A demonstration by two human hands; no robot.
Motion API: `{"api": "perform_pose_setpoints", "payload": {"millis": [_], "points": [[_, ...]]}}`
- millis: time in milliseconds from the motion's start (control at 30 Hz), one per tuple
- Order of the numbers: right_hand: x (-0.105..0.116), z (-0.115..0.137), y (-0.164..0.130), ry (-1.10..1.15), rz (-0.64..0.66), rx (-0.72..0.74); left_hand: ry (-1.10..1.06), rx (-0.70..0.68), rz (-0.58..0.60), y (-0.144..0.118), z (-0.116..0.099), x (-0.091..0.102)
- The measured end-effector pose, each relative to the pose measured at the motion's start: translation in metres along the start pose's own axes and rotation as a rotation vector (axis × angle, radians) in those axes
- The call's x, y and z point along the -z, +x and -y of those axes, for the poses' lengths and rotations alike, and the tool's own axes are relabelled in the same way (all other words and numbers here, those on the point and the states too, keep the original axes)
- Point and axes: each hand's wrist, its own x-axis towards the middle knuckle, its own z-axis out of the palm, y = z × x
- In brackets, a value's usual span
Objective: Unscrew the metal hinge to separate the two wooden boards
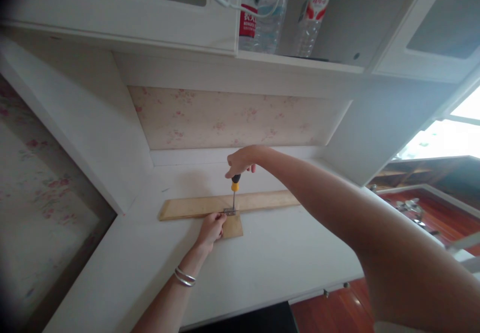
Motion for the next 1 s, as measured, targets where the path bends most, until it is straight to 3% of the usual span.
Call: {"api": "perform_pose_setpoints", "payload": {"millis": [100,267,433,600,767,933,1000], "points": [[-0.0007,0.0006,0.0023,-0.050,0.037,-0.075,0.020,-0.002,-0.005,0.0013,0.0011,0.0002],[-0.0010,-0.0019,0.0005,-0.006,0.004,0.118,0.002,0.001,0.007,-0.0003,-0.0009,0.0006],[-0.0020,-0.0002,-0.0005,-0.001,0.033,-0.064,-0.067,0.016,0.026,-0.0045,-0.0049,0.0004],[-0.0011,-0.0002,-0.0026,0.042,0.030,0.072,-0.082,0.009,0.042,-0.0060,-0.0064,0.0012],[0.0001,-0.0006,-0.0024,-0.013,0.041,-0.054,-0.079,-0.007,0.038,-0.0061,-0.0062,0.0016],[-0.0007,-0.0052,-0.0017,0.019,-0.013,0.120,-0.082,0.005,0.040,-0.0038,-0.0045,0.0010],[-0.0013,-0.0061,-0.0008,0.029,-0.028,0.079,-0.086,0.006,0.038,-0.0034,-0.0040,0.0009]]}}
